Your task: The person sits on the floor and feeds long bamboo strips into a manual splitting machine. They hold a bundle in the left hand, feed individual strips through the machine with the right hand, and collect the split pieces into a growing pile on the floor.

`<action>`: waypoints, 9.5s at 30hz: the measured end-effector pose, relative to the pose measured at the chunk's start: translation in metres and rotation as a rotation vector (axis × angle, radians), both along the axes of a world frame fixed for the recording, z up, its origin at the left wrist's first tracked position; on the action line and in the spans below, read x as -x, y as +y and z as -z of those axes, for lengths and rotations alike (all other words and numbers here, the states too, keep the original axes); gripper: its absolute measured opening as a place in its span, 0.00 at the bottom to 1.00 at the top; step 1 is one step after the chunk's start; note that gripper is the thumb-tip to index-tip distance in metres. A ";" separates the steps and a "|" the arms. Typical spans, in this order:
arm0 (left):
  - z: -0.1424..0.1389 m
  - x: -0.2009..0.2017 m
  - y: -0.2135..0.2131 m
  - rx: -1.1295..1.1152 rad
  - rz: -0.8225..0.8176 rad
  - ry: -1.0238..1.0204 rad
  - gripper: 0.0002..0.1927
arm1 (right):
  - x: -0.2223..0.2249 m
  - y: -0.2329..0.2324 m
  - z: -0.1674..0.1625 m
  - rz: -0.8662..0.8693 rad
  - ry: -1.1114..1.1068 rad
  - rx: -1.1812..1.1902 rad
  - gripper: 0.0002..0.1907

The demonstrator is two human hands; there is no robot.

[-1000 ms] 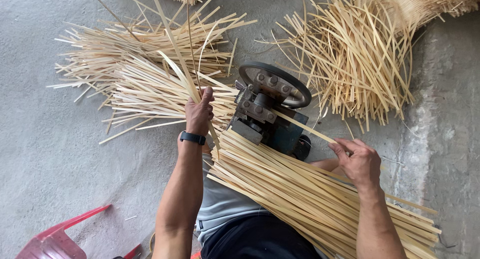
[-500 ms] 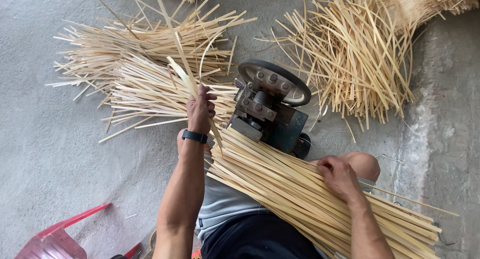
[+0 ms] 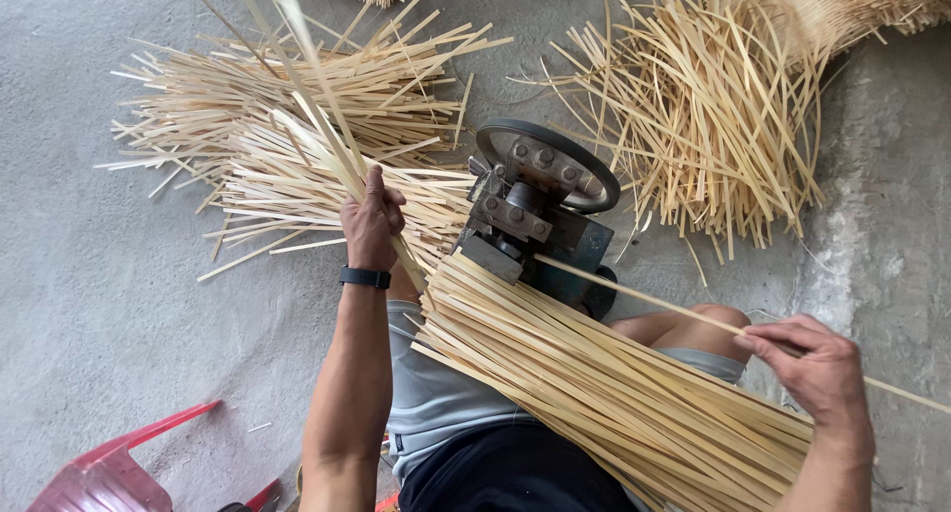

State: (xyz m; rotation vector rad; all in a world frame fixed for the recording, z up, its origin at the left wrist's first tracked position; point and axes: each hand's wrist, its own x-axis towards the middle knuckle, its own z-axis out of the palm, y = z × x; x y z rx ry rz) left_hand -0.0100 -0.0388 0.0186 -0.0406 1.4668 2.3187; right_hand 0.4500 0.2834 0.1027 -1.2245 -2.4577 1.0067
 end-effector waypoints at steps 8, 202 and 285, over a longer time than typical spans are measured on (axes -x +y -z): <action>0.006 -0.006 0.004 0.087 0.035 -0.035 0.15 | 0.031 -0.020 0.025 -0.107 0.011 -0.237 0.08; 0.010 -0.015 0.054 0.040 0.097 -0.064 0.26 | 0.015 -0.004 0.042 -0.085 -0.228 -0.438 0.11; 0.006 -0.022 0.060 0.083 0.140 -0.013 0.28 | 0.108 -0.097 0.068 -0.484 0.097 -0.508 0.11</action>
